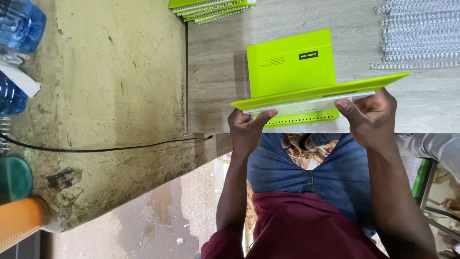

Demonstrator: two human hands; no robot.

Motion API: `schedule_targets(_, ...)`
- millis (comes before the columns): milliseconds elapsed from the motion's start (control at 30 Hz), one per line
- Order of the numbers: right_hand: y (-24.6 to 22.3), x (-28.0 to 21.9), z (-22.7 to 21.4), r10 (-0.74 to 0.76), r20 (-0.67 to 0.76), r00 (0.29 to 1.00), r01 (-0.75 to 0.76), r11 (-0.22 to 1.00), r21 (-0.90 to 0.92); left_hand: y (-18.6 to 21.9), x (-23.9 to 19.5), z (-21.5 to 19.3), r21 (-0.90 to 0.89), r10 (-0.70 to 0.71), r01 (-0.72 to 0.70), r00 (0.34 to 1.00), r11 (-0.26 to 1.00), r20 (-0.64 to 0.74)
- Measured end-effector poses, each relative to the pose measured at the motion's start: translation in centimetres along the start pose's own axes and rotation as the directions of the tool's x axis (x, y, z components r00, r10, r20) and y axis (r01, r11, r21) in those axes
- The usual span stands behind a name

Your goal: The person sits and assembles spiral-bound notebooks by hand. They open a lime-green notebook, pick up a metal spiral binding from the table, and insert it into the holes of the notebook pages. They repeat this process for several notebooks, stacking the completed ones on the table.

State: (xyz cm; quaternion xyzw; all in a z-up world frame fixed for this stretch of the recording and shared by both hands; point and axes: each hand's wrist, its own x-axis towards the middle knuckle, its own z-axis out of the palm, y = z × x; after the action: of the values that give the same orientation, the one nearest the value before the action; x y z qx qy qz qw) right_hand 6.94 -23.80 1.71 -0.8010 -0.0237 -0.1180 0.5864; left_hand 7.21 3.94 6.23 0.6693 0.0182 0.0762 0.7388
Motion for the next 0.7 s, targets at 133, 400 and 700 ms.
schedule_targets(133,-0.5,-1.3,1.2,0.130,0.100,0.986,-0.126,0.991,-0.047,-1.2,-1.5,-0.8,0.188,-0.090,0.088,0.996,0.978,0.006)
schedule_targets(400,3.6,0.5,2.1,0.105,0.078,0.991,-0.100,0.993,-0.062,-2.3,0.9,-0.9,0.181,-0.133,0.126,0.991,0.975,0.027)
schedule_targets(700,-3.3,-1.2,5.6,0.187,0.080,0.979,-0.152,0.411,0.899,-0.3,-2.4,3.8,-0.708,0.228,-0.112,0.971,0.698,0.071)
